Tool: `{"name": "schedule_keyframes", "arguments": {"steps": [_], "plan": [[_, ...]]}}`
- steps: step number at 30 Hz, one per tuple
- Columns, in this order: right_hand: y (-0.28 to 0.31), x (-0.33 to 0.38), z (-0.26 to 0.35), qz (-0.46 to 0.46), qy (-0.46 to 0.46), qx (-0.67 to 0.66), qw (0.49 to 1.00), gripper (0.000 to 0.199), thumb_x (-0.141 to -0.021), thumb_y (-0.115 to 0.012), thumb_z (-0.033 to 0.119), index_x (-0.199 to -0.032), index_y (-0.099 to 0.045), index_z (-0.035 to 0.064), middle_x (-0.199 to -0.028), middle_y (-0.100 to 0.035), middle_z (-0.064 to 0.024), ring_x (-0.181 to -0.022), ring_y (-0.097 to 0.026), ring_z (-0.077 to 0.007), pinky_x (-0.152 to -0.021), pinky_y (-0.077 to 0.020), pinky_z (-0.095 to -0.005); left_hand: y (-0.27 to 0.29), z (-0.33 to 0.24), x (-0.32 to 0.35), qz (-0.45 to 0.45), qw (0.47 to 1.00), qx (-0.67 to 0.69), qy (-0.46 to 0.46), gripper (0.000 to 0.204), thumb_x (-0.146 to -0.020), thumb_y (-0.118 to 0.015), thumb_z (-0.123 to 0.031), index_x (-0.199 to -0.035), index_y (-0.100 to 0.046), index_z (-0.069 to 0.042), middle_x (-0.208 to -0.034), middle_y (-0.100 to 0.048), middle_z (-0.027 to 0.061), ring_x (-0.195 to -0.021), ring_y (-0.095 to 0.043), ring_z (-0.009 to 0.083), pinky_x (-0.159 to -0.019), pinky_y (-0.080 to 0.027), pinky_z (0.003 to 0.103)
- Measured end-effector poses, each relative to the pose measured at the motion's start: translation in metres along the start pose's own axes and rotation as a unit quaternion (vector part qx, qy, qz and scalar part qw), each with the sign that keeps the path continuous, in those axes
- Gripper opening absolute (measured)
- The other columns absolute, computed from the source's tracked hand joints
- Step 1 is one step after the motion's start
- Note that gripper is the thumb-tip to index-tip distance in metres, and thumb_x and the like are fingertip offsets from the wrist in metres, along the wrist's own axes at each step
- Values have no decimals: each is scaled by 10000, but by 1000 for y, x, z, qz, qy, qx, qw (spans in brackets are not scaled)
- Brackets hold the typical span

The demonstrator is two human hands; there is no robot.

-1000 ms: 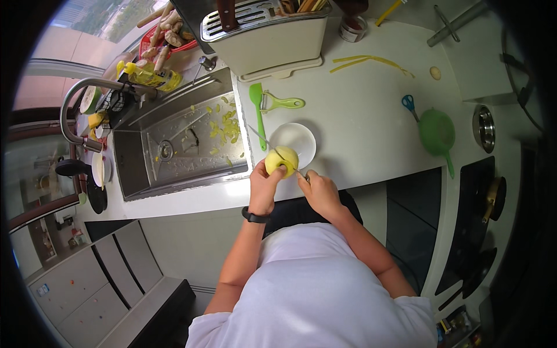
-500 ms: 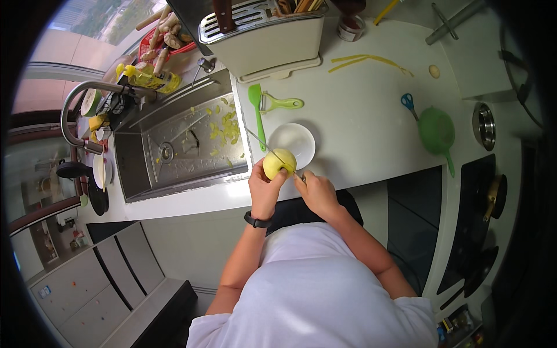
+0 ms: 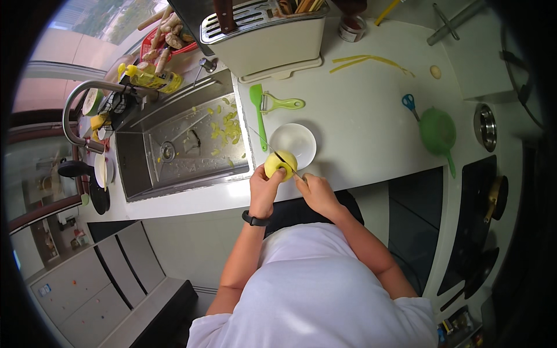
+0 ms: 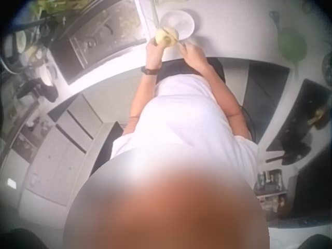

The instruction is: The person peels a green apple using a green peeler over a kitchen sink, then retrieves a white bowl from a drawer. The person slices the peeled apple into wedges and places them into the bowl. Finally, the person washes the knife and hands under running water.

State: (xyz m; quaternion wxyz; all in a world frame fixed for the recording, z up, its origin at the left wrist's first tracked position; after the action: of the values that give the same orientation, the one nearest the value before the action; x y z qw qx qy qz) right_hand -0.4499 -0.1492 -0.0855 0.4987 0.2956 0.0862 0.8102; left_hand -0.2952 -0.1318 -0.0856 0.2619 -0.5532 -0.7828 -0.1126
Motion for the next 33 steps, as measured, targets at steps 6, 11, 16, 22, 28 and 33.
{"name": "schedule_keyframes", "arguments": {"steps": [6, 11, 16, 22, 28, 33], "plan": [[-3, -2, -4, 20, -11, -53, 998, 483, -961, -531, 349, -720, -551, -69, -649, -571, -263, -599, -569, -423, -562, -427, -462, 1, -1, 0, -19, 999, -28, -2, 362, -820, -688, -137, -1101, -589, 68, -959, -650, 64, -835, -597, 102, -759, -472, 241], [-6, -3, -9, 31, -22, -80, 996, 502, -962, -534, 356, -720, -560, -84, -648, -565, -263, -570, -554, -367, -568, -425, -445, 0, -1, 1, -14, 999, -28, 5, 382, -817, -691, -143, -1114, -586, 74, -963, -651, 69, -836, -599, 104, -761, -473, 241], [-7, -2, -10, 37, -21, -100, 994, 508, -964, -531, 357, -720, -559, -88, -637, -554, -260, -550, -524, -310, -567, -419, -434, -1, -3, 3, -19, 999, -31, 5, 388, -814, -693, -142, -1114, -585, 78, -974, -650, 75, -843, -600, 106, -765, -474, 243], [1, -2, -4, -11, 3, 36, 999, 470, -947, -545, 360, -725, -571, -53, -643, -585, -258, -607, -600, -422, -570, -456, -483, -3, -4, 5, -30, 999, -40, 5, 371, -815, -687, -134, -1105, -588, 75, -975, -648, 73, -845, -599, 105, -761, -472, 240], [7, 3, 4, -27, 21, 91, 995, 415, -935, -553, 353, -737, -559, -12, -645, -607, -239, -624, -605, -440, -567, -465, -516, -8, 4, 6, 18, 995, 74, 66, 363, -826, -690, -144, -1100, -584, 71, -989, -651, 75, -877, -613, 113, -801, -488, 255], [8, 3, 4, -34, 23, 94, 995, 418, -936, -554, 354, -730, -561, -10, -641, -608, -234, -622, -610, -432, -566, -470, -511, -9, -12, 12, -16, 998, -41, -52, 331, -857, -659, -163, -1098, -594, 54, -1017, -647, 73, -885, -619, 121, -830, -491, 275]]}}
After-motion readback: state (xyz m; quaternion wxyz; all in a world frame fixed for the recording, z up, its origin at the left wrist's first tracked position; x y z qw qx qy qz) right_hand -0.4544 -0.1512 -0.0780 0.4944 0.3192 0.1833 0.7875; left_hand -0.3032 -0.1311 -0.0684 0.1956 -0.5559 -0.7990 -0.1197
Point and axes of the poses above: each hand's wrist, its own x-axis away from the middle knuckle, its own y-axis out of the back of the hand, z = x × y, the point moved 10 cm from there along -x, towards the middle knuckle
